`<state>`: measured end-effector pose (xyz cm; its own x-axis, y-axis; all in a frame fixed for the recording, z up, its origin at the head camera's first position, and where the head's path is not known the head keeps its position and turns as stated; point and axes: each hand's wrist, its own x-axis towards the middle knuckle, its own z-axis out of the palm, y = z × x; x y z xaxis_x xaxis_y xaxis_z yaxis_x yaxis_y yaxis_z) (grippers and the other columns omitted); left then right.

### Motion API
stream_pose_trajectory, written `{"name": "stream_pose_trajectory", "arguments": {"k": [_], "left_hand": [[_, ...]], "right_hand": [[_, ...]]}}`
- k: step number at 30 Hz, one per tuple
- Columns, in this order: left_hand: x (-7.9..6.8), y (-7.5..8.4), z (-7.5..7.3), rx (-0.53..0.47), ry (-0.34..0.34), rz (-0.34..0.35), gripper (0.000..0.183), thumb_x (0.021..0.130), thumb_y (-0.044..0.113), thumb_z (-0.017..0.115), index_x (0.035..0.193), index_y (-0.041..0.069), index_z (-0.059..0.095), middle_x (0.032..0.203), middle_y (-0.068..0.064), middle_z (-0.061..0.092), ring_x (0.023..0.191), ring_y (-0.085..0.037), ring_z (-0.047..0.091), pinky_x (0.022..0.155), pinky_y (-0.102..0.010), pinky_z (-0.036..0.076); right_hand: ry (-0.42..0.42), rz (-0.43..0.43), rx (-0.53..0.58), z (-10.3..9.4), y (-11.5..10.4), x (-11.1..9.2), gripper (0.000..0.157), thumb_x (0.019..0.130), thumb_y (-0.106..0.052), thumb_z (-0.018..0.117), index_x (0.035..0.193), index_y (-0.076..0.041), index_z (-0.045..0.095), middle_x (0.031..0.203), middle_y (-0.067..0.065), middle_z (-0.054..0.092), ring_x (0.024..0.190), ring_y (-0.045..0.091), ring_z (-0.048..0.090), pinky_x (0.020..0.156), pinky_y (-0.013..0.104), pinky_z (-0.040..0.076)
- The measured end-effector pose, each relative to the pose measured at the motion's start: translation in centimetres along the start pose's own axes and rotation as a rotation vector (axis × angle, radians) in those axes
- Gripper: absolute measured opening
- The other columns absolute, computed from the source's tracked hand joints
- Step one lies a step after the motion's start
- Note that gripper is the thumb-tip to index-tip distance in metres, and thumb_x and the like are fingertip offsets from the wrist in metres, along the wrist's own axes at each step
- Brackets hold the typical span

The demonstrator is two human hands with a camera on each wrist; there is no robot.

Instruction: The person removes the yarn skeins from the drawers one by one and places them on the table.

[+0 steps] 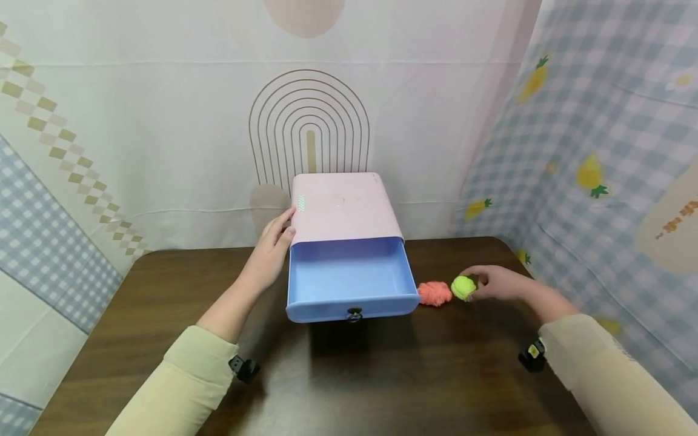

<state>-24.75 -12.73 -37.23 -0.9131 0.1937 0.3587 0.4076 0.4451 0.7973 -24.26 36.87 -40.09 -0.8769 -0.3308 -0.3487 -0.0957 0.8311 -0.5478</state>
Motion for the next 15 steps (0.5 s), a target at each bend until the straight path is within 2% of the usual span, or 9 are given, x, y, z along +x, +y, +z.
{"name": "stream_pose_trajectory", "arguments": {"k": [7, 15], "left_hand": [[0.0, 0.0, 0.0, 0.004, 0.000, 0.006, 0.049, 0.098, 0.047, 0.033, 0.145, 0.033, 0.027, 0.147, -0.007, 0.027, 0.127, -0.025, 0.036, 0.102, -0.048, 0.032], [-0.1, 0.0, 0.0, 0.002, 0.004, 0.006, 0.049, 0.098, 0.047, 0.033, 0.144, 0.034, 0.028, 0.147, -0.006, 0.028, 0.129, -0.025, 0.034, 0.103, -0.047, 0.030]], "right_hand": [[0.006, 0.060, -0.007, 1.0, 1.3, 0.8, 0.052, 0.081, -0.017, 0.069, 0.128, -0.008, 0.050, 0.073, 0.005, 0.051, 0.062, 0.016, 0.044, 0.055, 0.031, 0.038], [0.023, 0.066, -0.043, 1.6, 1.7, 1.7, 0.050, 0.082, -0.019, 0.069, 0.128, -0.011, 0.051, 0.071, 0.002, 0.047, 0.062, 0.015, 0.043, 0.056, 0.030, 0.037]]}}
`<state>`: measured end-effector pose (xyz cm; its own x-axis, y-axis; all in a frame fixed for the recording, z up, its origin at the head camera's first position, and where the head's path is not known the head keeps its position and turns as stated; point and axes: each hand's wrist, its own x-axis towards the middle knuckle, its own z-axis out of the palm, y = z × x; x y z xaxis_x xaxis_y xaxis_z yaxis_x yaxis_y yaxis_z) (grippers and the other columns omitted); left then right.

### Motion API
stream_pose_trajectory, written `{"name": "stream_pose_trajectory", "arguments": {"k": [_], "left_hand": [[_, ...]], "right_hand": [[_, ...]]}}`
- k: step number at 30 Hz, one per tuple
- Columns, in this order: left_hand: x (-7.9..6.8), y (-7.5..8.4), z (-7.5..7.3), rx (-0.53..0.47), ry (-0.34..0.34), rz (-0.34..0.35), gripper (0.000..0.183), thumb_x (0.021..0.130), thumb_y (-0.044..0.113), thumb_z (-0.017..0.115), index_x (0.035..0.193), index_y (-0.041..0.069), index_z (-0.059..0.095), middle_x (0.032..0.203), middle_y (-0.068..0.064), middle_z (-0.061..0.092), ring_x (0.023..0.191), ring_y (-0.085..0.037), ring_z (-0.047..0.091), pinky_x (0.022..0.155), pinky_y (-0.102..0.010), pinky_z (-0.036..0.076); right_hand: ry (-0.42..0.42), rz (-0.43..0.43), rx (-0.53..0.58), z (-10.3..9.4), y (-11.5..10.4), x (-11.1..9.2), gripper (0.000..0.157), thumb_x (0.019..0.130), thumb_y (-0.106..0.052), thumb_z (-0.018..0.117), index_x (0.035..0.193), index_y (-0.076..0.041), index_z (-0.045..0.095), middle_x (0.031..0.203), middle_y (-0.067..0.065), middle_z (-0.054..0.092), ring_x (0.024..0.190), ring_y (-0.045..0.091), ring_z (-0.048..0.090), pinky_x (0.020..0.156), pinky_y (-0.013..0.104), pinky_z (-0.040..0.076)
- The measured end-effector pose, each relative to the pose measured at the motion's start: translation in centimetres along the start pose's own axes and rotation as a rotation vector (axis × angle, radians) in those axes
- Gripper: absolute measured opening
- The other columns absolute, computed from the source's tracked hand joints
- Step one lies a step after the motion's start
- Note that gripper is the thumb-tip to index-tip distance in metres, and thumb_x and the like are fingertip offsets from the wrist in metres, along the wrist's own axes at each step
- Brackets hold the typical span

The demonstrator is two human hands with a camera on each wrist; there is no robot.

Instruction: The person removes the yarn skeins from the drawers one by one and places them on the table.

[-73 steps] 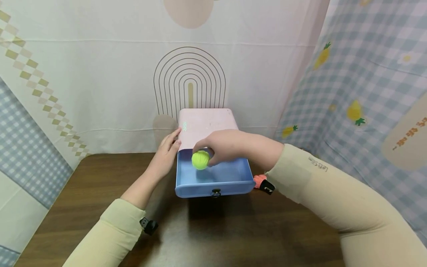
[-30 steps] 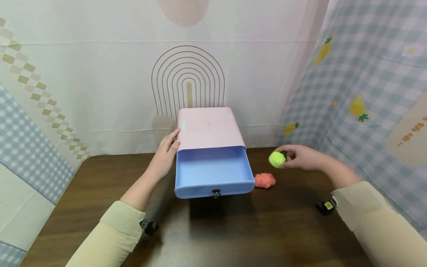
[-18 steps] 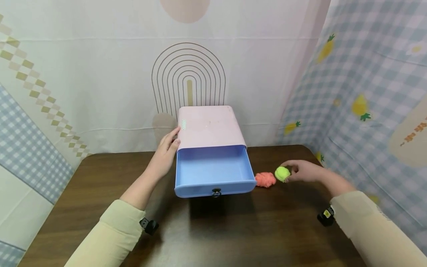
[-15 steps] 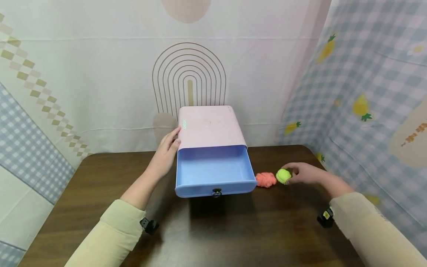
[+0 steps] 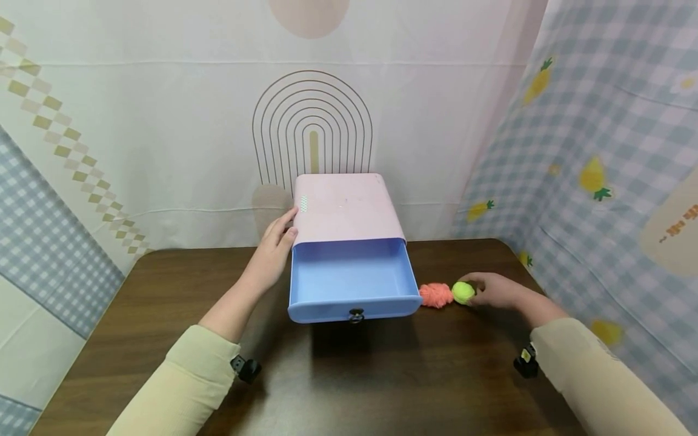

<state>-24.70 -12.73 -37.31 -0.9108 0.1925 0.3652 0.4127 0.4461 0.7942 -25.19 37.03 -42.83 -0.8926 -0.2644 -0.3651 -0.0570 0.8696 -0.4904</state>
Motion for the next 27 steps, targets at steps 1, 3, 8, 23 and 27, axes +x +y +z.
{"name": "stream_pose_trajectory", "arguments": {"k": [1, 3, 8, 23, 27], "left_hand": [[0.0, 0.0, 0.0, -0.001, 0.000, -0.001, 0.049, 0.098, 0.047, 0.033, 0.144, 0.034, 0.028, 0.147, -0.006, 0.028, 0.129, -0.024, 0.034, 0.104, -0.047, 0.030], [0.0, 0.1, 0.0, 0.000, 0.000, -0.002, 0.049, 0.098, 0.047, 0.033, 0.144, 0.034, 0.028, 0.147, -0.005, 0.027, 0.129, -0.024, 0.034, 0.104, -0.047, 0.030], [0.0, 0.1, -0.1, 0.003, -0.003, -0.009, 0.049, 0.097, 0.048, 0.032, 0.144, 0.035, 0.027, 0.147, -0.005, 0.026, 0.128, -0.024, 0.035, 0.103, -0.047, 0.031], [0.0, 0.1, -0.1, 0.009, -0.004, -0.006, 0.049, 0.098, 0.048, 0.032, 0.145, 0.035, 0.027, 0.148, -0.007, 0.026, 0.128, -0.026, 0.035, 0.103, -0.050, 0.030], [0.0, 0.2, -0.1, 0.006, -0.005, -0.004, 0.049, 0.098, 0.047, 0.032, 0.145, 0.035, 0.027, 0.148, -0.007, 0.026, 0.128, -0.026, 0.035, 0.103, -0.049, 0.030]], "right_hand": [[0.003, 0.001, -0.002, 0.1, 0.0, 0.1, 0.050, 0.081, -0.020, 0.070, 0.128, -0.011, 0.052, 0.071, 0.002, 0.047, 0.063, 0.015, 0.043, 0.056, 0.030, 0.038], [0.005, 0.003, -0.006, 0.1, -0.1, 0.1, 0.051, 0.081, -0.021, 0.070, 0.128, -0.012, 0.052, 0.071, 0.002, 0.047, 0.063, 0.015, 0.043, 0.056, 0.030, 0.038], [0.005, 0.007, 0.001, 0.1, -0.3, 0.0, 0.058, 0.080, -0.022, 0.071, 0.133, -0.012, 0.048, 0.070, 0.002, 0.047, 0.063, 0.016, 0.043, 0.055, 0.030, 0.038], [0.051, -0.048, 0.047, -0.2, 0.0, -1.2, 0.066, 0.082, -0.024, 0.070, 0.139, -0.013, 0.041, 0.067, 0.002, 0.050, 0.058, 0.015, 0.043, 0.051, 0.031, 0.040], [0.076, -0.066, 0.046, -0.4, -0.4, -2.0, 0.061, 0.083, -0.027, 0.068, 0.137, -0.012, 0.044, 0.065, 0.002, 0.049, 0.057, 0.014, 0.041, 0.051, 0.031, 0.039]]}}
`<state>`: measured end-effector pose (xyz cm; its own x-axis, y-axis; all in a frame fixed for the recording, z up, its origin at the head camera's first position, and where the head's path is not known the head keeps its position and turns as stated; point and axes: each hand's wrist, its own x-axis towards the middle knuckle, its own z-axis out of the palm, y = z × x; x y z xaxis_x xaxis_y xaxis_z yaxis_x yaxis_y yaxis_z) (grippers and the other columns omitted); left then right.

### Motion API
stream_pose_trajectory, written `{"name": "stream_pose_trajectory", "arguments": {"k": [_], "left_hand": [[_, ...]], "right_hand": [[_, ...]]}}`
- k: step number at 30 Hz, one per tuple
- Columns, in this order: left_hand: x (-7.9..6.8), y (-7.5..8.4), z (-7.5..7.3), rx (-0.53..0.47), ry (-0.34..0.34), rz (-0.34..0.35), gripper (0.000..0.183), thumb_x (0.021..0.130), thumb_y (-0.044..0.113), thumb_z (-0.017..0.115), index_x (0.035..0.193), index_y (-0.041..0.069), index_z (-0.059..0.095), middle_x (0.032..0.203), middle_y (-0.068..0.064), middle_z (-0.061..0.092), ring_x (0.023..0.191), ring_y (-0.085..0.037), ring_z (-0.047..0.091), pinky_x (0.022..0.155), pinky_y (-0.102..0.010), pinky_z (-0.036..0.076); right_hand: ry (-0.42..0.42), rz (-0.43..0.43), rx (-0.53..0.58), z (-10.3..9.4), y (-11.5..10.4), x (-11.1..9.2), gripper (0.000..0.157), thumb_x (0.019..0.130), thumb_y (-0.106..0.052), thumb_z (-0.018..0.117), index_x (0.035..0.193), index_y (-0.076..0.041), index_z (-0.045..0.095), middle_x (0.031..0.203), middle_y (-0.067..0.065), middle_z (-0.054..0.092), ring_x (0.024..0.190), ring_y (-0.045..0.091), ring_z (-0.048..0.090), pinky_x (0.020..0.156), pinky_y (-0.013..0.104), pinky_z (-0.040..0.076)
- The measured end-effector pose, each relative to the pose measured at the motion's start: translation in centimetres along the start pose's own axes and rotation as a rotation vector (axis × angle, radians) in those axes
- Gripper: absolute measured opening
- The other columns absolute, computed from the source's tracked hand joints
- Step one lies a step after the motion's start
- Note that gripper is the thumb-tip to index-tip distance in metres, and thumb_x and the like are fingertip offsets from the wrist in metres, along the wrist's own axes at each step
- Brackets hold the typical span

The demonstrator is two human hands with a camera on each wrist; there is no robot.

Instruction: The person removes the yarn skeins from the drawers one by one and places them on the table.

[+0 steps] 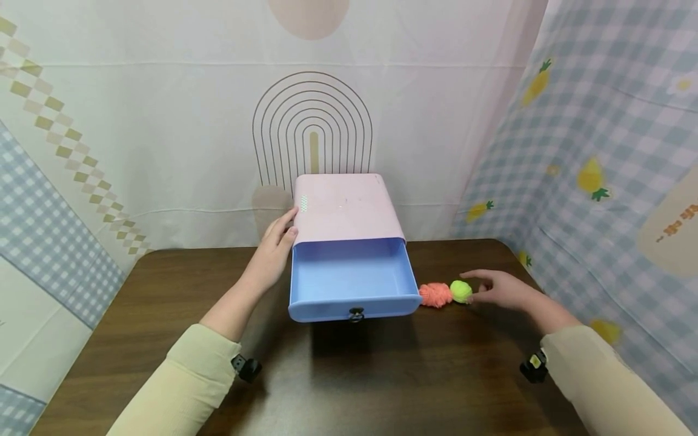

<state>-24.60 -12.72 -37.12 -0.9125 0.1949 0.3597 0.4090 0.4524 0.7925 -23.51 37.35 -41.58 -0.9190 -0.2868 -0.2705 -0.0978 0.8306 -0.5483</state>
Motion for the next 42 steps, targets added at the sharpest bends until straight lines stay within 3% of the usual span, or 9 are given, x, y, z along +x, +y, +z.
{"name": "stream_pose_trajectory", "arguments": {"k": [9, 18, 27, 42], "left_hand": [[-0.1, 0.1, 0.0, -0.002, -0.003, -0.011, 0.050, 0.097, 0.048, 0.032, 0.145, 0.034, 0.026, 0.148, -0.007, 0.026, 0.128, -0.027, 0.035, 0.102, -0.050, 0.031], [0.0, -0.1, 0.1, 0.001, -0.001, -0.015, 0.050, 0.098, 0.048, 0.032, 0.145, 0.034, 0.026, 0.148, -0.007, 0.026, 0.128, -0.027, 0.036, 0.102, -0.050, 0.030], [0.0, 0.0, 0.1, 0.001, 0.000, -0.014, 0.049, 0.098, 0.047, 0.032, 0.145, 0.034, 0.026, 0.148, -0.007, 0.025, 0.128, -0.027, 0.036, 0.103, -0.050, 0.030], [-0.1, 0.1, 0.0, -0.001, 0.002, -0.003, 0.049, 0.098, 0.045, 0.033, 0.145, 0.033, 0.027, 0.147, -0.007, 0.026, 0.129, -0.026, 0.035, 0.104, -0.048, 0.029]], "right_hand": [[0.048, -0.080, -0.063, 1.1, -1.0, -1.5, 0.057, 0.082, -0.037, 0.068, 0.132, -0.013, 0.051, 0.076, 0.002, 0.054, 0.060, 0.014, 0.046, 0.051, 0.029, 0.040], [0.015, -0.155, -0.082, 3.1, -3.9, -2.7, 0.051, 0.080, -0.043, 0.069, 0.125, -0.022, 0.057, 0.075, -0.003, 0.055, 0.063, 0.011, 0.049, 0.052, 0.026, 0.043], [-0.023, -0.296, -0.048, 4.8, -6.5, -3.5, 0.041, 0.080, -0.045, 0.067, 0.118, -0.033, 0.060, 0.074, -0.007, 0.057, 0.063, 0.007, 0.050, 0.055, 0.024, 0.045], [-0.086, -0.496, 0.008, 7.2, -10.7, -4.7, 0.035, 0.084, -0.041, 0.065, 0.117, -0.035, 0.059, 0.073, -0.010, 0.058, 0.059, 0.003, 0.050, 0.053, 0.023, 0.046]]}}
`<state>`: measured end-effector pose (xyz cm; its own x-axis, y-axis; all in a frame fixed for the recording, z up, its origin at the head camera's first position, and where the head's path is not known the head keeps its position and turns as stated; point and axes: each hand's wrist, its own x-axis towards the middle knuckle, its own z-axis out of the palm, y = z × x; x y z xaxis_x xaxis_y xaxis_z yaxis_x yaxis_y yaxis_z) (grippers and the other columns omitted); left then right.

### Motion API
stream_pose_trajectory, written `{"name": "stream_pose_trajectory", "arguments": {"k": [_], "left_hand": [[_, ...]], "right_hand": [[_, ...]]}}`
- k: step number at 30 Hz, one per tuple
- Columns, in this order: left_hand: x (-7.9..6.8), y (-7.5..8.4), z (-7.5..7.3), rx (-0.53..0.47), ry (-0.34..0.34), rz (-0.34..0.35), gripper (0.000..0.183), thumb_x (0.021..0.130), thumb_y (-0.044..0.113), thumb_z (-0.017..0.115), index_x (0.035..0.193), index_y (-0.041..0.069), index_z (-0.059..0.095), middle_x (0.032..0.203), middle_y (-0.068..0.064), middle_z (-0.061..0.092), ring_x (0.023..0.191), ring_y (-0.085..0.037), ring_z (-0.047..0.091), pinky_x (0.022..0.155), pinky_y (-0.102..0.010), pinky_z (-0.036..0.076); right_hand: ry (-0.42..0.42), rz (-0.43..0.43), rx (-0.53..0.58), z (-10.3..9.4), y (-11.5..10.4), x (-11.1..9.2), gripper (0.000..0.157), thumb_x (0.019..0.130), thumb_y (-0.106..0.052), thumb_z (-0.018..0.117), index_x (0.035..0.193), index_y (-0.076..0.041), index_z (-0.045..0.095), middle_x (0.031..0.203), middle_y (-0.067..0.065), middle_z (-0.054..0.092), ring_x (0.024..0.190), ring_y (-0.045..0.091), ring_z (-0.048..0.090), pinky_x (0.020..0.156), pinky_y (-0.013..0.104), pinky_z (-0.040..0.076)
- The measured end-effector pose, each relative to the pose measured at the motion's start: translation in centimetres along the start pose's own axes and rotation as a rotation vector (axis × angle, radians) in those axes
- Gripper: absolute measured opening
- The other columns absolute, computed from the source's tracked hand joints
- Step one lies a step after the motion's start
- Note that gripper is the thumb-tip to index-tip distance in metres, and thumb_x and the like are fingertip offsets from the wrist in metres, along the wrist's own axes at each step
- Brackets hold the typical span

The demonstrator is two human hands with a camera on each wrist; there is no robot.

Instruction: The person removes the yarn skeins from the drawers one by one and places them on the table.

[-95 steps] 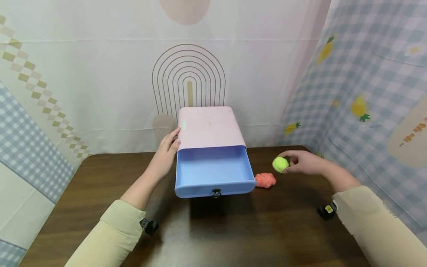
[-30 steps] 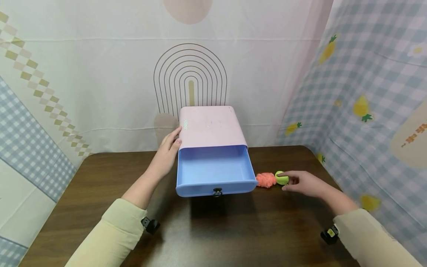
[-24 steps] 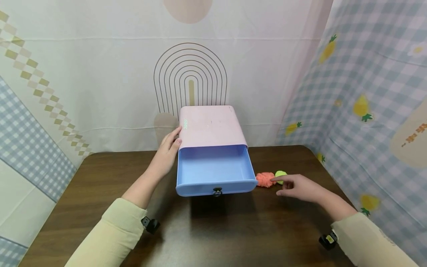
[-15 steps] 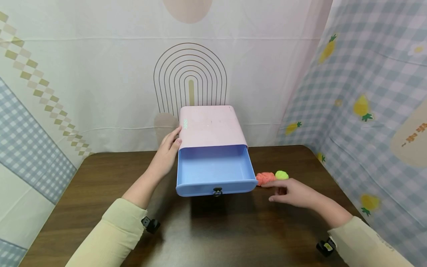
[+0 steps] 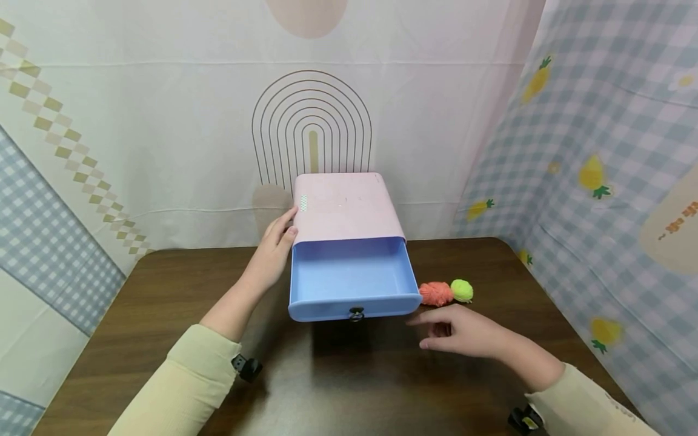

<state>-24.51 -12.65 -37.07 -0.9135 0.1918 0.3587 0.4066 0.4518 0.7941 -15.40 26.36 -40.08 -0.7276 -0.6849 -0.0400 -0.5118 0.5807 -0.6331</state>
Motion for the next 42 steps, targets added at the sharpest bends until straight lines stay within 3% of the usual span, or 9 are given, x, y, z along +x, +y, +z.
{"name": "stream_pose_trajectory", "arguments": {"k": [19, 24, 32, 42], "left_hand": [[0.0, 0.0, -0.1, -0.006, -0.001, -0.008, 0.048, 0.098, 0.047, 0.033, 0.144, 0.036, 0.027, 0.148, -0.006, 0.026, 0.128, -0.026, 0.035, 0.102, -0.050, 0.031], [0.0, 0.0, 0.0, -0.009, 0.003, -0.004, 0.048, 0.098, 0.047, 0.033, 0.144, 0.035, 0.027, 0.147, -0.006, 0.027, 0.127, -0.025, 0.036, 0.102, -0.049, 0.031], [0.0, -0.1, 0.1, -0.006, 0.006, -0.001, 0.048, 0.098, 0.047, 0.033, 0.144, 0.036, 0.027, 0.147, -0.006, 0.027, 0.128, -0.025, 0.035, 0.103, -0.049, 0.030], [0.0, -0.2, 0.1, -0.002, 0.015, 0.002, 0.048, 0.098, 0.047, 0.034, 0.144, 0.035, 0.028, 0.148, -0.006, 0.026, 0.136, -0.023, 0.023, 0.107, -0.050, 0.023]], "right_hand": [[-0.009, -0.244, 0.195, 2.5, -4.5, 1.8, 0.044, 0.088, -0.023, 0.063, 0.130, -0.023, 0.051, 0.076, -0.009, 0.058, 0.056, 0.000, 0.046, 0.048, 0.019, 0.043], [-0.002, -0.235, 0.242, 2.8, -5.3, 2.2, 0.048, 0.088, -0.016, 0.063, 0.134, -0.022, 0.047, 0.078, -0.008, 0.059, 0.059, 0.002, 0.048, 0.051, 0.020, 0.045], [-0.016, -0.176, 0.322, 3.5, -5.8, 2.6, 0.055, 0.089, -0.019, 0.062, 0.139, -0.024, 0.040, 0.080, -0.006, 0.061, 0.064, 0.005, 0.053, 0.055, 0.023, 0.047], [-0.038, -0.166, 0.439, 4.7, -6.0, 3.0, 0.059, 0.090, -0.013, 0.060, 0.141, -0.023, 0.033, 0.080, -0.003, 0.061, 0.062, 0.004, 0.052, 0.054, 0.024, 0.047]]}}
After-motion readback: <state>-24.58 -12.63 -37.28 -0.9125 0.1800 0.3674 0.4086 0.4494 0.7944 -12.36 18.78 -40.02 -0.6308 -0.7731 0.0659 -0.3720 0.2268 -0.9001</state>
